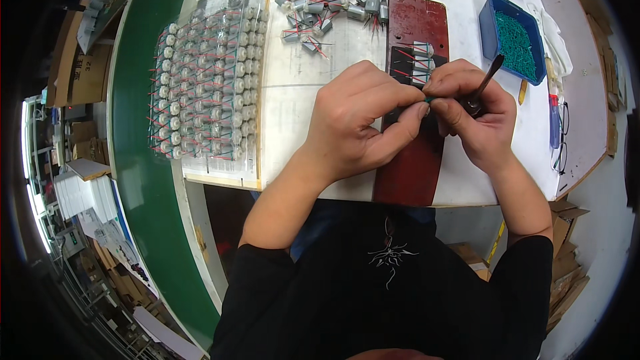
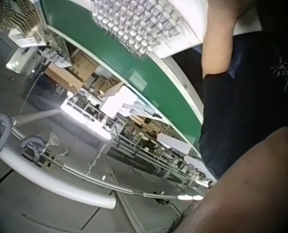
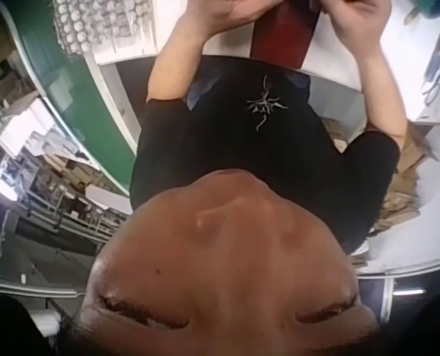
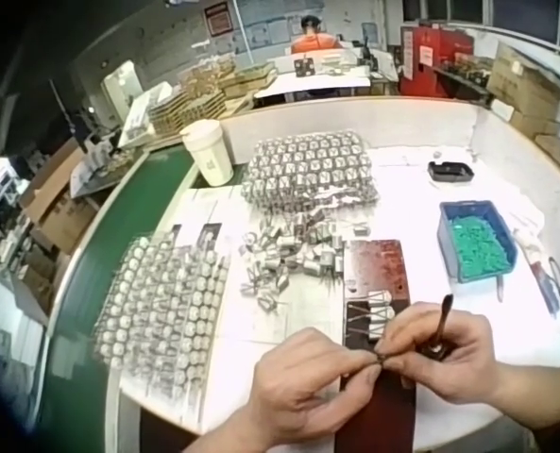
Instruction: Assembling small electronic or mechanical components by hand using a manual assembly tool at a workbench.
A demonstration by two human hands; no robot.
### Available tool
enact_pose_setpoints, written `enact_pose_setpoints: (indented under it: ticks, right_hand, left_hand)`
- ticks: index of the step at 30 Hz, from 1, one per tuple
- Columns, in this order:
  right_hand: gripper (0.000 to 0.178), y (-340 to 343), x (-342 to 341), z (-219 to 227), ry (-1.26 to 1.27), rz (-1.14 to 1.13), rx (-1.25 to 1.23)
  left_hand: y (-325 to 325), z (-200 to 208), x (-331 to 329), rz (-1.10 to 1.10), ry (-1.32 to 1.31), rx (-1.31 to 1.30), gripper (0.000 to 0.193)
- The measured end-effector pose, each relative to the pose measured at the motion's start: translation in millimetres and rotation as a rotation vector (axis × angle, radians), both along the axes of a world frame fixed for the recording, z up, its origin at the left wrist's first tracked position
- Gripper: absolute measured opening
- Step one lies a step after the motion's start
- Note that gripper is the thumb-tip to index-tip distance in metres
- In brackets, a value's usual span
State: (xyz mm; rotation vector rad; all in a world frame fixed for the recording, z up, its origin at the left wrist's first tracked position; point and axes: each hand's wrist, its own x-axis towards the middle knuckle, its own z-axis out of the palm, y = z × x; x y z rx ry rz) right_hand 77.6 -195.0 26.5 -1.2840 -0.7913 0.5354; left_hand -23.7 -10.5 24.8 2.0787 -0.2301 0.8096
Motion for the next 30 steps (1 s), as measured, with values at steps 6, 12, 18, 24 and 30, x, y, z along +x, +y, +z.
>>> enact_pose_setpoints:
  ticks: [6,12,18,24,30]
  right_hand:
    - [0.011,-1.6,5.2,3.5,0.026,-0.032,-0.05]
    - [0.007,-9.1,34.6,22.8,0.016,-0.062,-0.419]
    - [0.006,-4.0,27.7,22.3,-0.03,0.071,-0.582]
    - [0.009,-9.2,24.4,15.3,0.075,0.083,-0.676]
    - [0.009,-0.4,15.8,10.7,-0.065,0.005,-0.639]
  left_hand:
    - [0.0,-3.5,1.9,-0.012,0.067,0.006,0.017]
    - [5.4,-0.4,-5.1,0.008,0.27,0.067,0.028]
    - [5.1,-3.1,-8.6,-0.01,0.434,0.108,0.028]
    - [0.0,-7.1,-2.4,-0.029,0.413,0.081,0.026]
    - [5.1,-11.1,-7.0,-0.03,0.39,0.069,0.027]
